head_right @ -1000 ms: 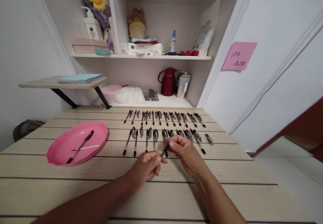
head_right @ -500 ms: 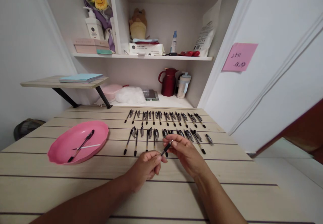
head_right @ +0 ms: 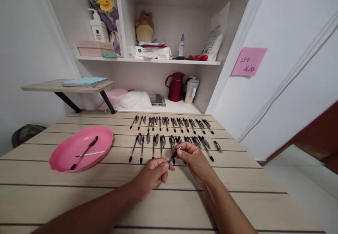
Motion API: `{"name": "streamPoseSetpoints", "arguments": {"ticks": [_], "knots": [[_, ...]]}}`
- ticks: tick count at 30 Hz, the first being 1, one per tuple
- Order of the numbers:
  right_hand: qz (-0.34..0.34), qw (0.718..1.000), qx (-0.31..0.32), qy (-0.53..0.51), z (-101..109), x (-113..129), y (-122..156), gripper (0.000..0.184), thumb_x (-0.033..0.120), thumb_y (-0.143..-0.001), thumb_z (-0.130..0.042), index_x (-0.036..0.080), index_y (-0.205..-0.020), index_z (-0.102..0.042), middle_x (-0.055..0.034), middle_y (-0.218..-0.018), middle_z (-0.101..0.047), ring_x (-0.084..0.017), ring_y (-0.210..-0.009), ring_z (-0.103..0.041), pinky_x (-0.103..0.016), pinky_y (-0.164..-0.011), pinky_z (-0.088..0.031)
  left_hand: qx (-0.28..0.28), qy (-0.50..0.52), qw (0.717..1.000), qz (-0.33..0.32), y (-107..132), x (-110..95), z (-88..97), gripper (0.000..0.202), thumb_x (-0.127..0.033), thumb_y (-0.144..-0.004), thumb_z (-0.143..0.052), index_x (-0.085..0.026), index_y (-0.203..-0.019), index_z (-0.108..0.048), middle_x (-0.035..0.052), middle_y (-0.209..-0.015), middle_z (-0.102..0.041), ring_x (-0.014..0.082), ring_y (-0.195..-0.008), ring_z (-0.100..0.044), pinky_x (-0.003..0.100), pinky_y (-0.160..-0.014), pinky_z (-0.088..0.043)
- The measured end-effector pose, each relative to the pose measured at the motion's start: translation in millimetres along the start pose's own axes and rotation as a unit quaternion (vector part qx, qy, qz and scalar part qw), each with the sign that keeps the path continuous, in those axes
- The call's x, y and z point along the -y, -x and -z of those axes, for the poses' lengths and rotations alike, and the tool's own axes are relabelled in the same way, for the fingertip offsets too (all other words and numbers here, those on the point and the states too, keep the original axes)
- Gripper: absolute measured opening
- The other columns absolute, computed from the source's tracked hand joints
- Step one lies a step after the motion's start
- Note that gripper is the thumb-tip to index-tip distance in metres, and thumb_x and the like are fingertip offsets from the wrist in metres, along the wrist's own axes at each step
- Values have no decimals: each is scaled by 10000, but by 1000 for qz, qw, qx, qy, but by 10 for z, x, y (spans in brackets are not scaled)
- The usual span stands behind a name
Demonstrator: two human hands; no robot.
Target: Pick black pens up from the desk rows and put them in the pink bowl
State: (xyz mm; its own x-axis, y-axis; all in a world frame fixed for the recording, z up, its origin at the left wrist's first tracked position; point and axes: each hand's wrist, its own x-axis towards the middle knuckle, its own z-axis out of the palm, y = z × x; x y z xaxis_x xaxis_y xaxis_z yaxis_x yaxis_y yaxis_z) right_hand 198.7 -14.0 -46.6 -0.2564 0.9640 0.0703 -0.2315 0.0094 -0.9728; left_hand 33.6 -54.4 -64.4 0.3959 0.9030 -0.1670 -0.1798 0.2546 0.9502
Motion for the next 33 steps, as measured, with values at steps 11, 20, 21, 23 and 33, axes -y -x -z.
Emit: {"name": "streamPoseSetpoints", "arguments": {"ticks": [11,20,21,23,33], "knots": [[-14,997,49,-53,-39,5,35,294,456,-717,-609,221,-887,-656,-65,-911,-637,-198,-852,-556,-332,-749,-433,7,-2,1000,-6,10,-16,-2,271,-379,-767,-488,-118,-793,-557,-63,-456,-442,11,-314,-190,197,-374,-81],[24,999,6,-31,-19,-52,-5,221,404,-672,-676,211,-779,-662,-43,-839,-636,-177,-784,-555,-308,-717,-432,3,-7,1000,-6,13,-21,-14,254,-358,-769,-479,-116,-788,-556,-61,-452,-439,13,-321,-194,195,-380,-91],[19,999,11,-37,-20,-47,-2,255,415,-672,-672,208,-822,-664,-54,-864,-639,-189,-806,-559,-324,-734,-433,4,-7,1000,-6,13,-22,-14,260,-362,-770,-478,-115,-788,-556,-61,-454,-441,13,-321,-194,194,-380,-91],[15,999,8,-34,-17,-43,0,254,388,-659,-689,204,-833,-671,-53,-845,-643,-185,-790,-561,-322,-737,-431,3,-8,1000,-5,12,-24,-12,269,-370,-771,-477,-114,-794,-558,-62,-455,-442,13,-321,-196,193,-378,-91],[7,999,-1,-37,23,-38,-7,241,348,-644,-715,215,-841,-675,-41,-833,-652,-177,-791,-570,-311,-733,-425,7,-4,1000,-4,11,-15,3,283,-386,-766,-487,-114,-806,-555,-65,-462,-439,12,-328,-184,196,-382,-85]]}}
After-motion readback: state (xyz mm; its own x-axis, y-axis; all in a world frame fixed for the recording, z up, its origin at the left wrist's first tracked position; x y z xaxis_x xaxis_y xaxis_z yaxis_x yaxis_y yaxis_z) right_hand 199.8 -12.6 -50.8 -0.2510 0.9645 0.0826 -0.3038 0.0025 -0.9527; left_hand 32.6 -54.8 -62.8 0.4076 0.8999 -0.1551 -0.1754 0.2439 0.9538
